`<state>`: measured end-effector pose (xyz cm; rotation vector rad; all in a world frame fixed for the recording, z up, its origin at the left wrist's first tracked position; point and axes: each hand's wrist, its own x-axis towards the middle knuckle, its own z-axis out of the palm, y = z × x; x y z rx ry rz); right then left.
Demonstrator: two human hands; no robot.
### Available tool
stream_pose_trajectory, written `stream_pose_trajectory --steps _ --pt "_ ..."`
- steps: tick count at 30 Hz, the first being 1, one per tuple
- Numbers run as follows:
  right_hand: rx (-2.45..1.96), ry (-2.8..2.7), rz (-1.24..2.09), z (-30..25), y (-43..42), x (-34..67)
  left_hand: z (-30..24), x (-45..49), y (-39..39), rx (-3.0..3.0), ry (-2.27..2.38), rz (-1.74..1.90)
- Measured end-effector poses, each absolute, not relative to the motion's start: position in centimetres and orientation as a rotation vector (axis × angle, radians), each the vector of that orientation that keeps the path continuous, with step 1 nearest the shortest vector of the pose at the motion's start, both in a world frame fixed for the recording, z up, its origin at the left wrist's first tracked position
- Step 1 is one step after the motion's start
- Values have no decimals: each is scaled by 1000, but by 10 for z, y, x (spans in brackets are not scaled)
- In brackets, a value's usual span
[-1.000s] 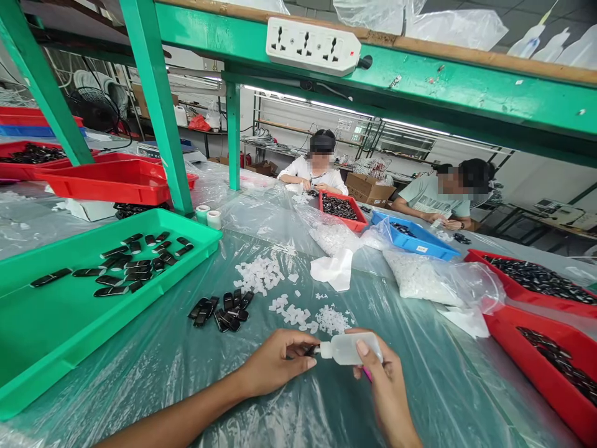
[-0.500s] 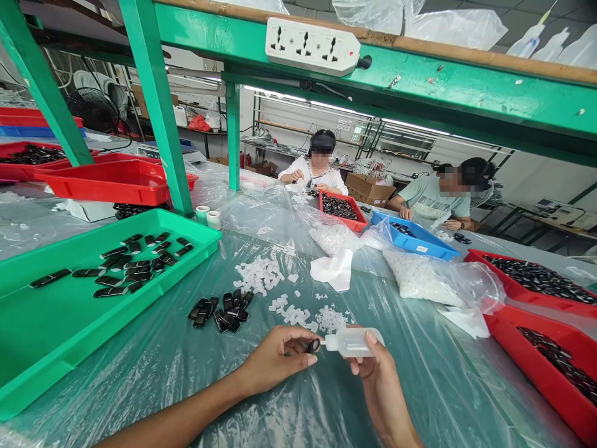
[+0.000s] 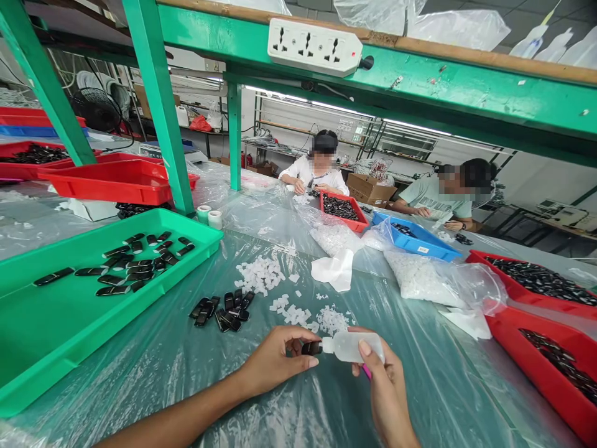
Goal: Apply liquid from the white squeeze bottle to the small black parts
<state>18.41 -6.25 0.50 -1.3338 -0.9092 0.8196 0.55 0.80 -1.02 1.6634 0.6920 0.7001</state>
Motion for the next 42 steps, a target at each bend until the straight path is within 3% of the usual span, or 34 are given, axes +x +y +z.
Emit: stream_pose_trajectory --steps 8,23,42 --pt "-1366 -929 719 13 -68 176 -8 6 8 1694 713 717" --pt "-1115 -716 1077 0 -61 187 -5 7 7 1556 606 680" --pt "-1154 -772 1071 1 -62 187 -4 6 7 1601 592 715"
